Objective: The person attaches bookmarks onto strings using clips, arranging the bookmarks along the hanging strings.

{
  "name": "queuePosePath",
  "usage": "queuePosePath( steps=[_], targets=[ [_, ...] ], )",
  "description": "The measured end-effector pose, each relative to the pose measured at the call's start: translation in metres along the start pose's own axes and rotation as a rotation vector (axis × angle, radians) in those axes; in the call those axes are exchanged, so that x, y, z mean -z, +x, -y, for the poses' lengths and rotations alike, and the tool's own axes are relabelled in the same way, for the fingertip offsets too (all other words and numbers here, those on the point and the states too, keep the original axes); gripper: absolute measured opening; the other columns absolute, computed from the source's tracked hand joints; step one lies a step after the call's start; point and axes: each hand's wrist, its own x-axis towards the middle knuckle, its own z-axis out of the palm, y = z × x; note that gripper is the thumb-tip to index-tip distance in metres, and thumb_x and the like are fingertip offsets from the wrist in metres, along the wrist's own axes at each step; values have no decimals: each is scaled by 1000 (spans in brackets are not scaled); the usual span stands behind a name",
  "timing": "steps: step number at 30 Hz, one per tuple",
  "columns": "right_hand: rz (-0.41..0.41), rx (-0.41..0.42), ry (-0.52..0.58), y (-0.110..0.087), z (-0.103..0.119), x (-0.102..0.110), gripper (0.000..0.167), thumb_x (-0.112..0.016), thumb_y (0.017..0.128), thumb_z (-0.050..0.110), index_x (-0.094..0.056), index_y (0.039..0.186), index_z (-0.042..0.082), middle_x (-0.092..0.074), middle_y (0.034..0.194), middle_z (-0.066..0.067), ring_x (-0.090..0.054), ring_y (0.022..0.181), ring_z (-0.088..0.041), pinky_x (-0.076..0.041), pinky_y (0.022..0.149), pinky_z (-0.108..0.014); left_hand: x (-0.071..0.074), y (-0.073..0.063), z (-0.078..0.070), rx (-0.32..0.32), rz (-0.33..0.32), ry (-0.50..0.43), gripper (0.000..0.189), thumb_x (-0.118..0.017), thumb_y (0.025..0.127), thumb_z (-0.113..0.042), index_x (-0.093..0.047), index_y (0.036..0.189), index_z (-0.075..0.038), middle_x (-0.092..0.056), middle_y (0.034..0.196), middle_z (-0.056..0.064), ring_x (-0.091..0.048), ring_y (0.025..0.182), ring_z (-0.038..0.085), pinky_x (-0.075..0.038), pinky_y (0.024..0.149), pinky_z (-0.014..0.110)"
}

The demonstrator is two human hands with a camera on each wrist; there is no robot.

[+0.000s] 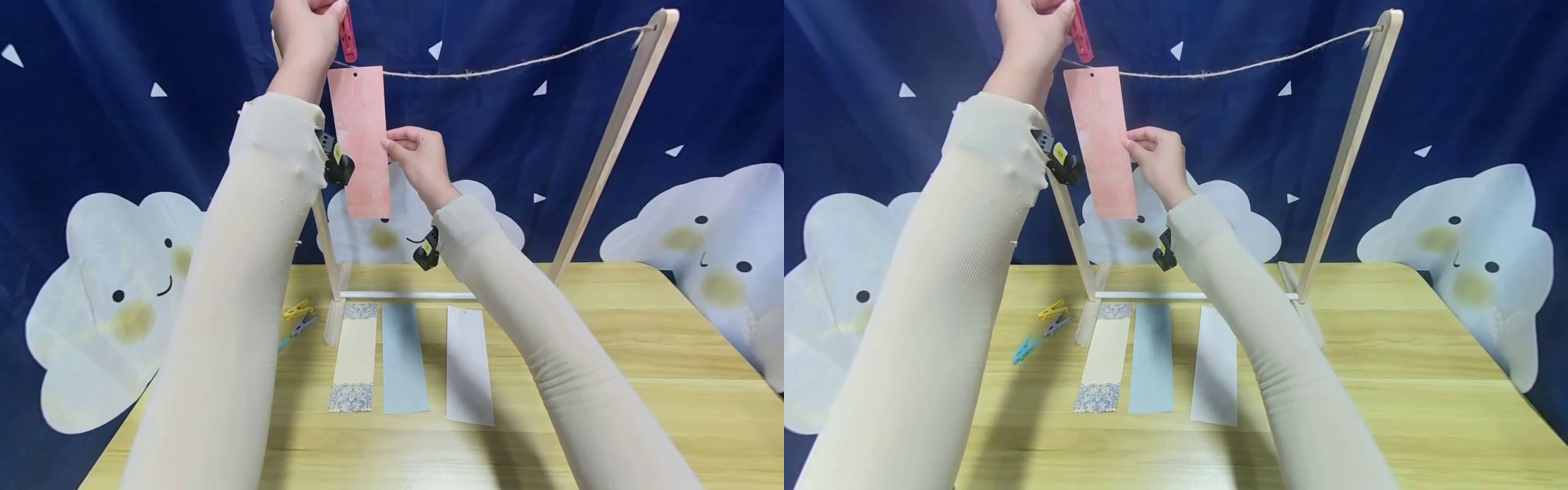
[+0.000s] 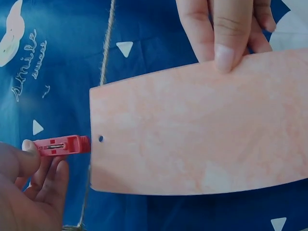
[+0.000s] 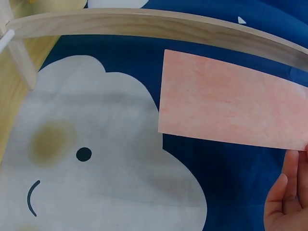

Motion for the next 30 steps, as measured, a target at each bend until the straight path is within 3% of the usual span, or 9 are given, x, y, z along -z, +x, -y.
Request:
queuePosePath(
  steps=[4,9,14,18,23,30],
  targets=[
    [-9,-9,-3,1,0,0,16,-68,86,8,-69,98,-2,-71,84,-10,-65,68,-15,-51,82,-31,0,4,3,7,-14,1,26,-61,90,-29,-68,114,-19,-63,116,-6,-53,100,-1,-40,87,7],
    [-22,-34,-17,0,-2,-1,15,-67,87,9,-70,98,-1,-71,83,-8,-65,71,-15,-50,78,-26,1,5,4,33,-8,53,24,-62,89,-32,-72,109,-24,-65,114,-9,-53,102,-1,-38,90,9],
    [-31,-44,-14,-1,-4,-2,15,-67,87,10,-70,98,0,-71,86,-9,-65,73,-15,-50,76,-24,2,5,5,68,15,85,21,-63,88,-33,-74,104,-25,-65,103,-11,-51,96,-1,-38,91,12],
    [-36,-27,-9,-1,-7,-3,15,-67,87,9,-70,98,-1,-72,89,-12,-65,72,-16,-51,77,-26,3,4,5,111,39,23,20,-64,89,-27,-74,104,-19,-61,93,-7,-53,87,3,-43,86,11],
    [-38,-20,-14,-1,-8,-3,16,-67,87,9,-70,98,-1,-72,91,-12,-66,74,-15,-51,80,-28,5,4,5,144,68,-72,20,-63,89,-21,-73,106,-14,-56,95,-3,-53,86,5,-46,83,10],
    [-48,-36,-3,0,-8,-3,15,-67,87,10,-70,98,0,-72,91,-12,-66,74,-16,-51,78,-26,4,6,6,163,92,-45,21,-63,90,-21,-72,107,-13,-54,91,-3,-52,84,6,-46,84,11]
  ],
)
